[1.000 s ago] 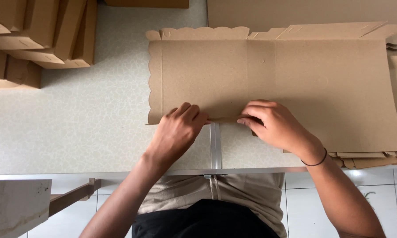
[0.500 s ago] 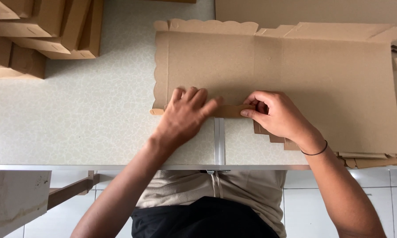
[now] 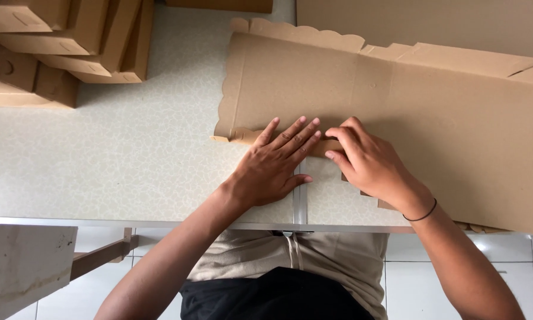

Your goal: Folding flat cardboard templates into boxes and stacking them on a table.

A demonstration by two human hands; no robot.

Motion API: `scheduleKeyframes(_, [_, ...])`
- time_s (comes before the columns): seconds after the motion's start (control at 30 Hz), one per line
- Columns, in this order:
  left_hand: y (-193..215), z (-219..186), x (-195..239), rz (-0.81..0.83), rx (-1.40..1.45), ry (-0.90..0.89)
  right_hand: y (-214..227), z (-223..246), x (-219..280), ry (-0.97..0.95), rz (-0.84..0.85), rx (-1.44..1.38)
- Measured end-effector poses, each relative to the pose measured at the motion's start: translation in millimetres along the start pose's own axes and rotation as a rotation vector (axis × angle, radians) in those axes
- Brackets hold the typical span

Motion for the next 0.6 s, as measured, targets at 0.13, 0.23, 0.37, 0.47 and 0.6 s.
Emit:
scheduleKeyframes(0.13, [-9.2,4.1,-1.6,0.000,0.009,0.004,0.2,15.6,-1.1,0.092,0.041,0.114])
scheduleKeyframes(0.23, [-8.6,5.2,-0.8,-0.012,0.017,0.004,-2.2,18.3,0.1,0.119,0.049,0.137])
scheduleKeyframes(0.37, [11.2,6.1,0.6,-0.057,0.059,0.012,-8.9,9.9,4.1,0.127,0.002,0.163])
scheduleKeyframes(0.47, [22.6,3.7,11.7,-0.010,0.002,0.052,-6.5,7.5,2.5,0.081,-0.019,0.131])
scheduleKeyframes(0.6, [14.8,13.9,15.2,0.031,-0.037,0.053,-13.1,6.1,3.9,0.075,0.010,0.114])
Point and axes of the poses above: each hand's wrist, its own x-axis away from the middle knuckle, its own y-axis out of the back of the hand, z = x × y, the point moved 9 cm from there along -x, towards the middle knuckle, and after that the axes turned 12 degrees about -z, right-handed, at the moved point
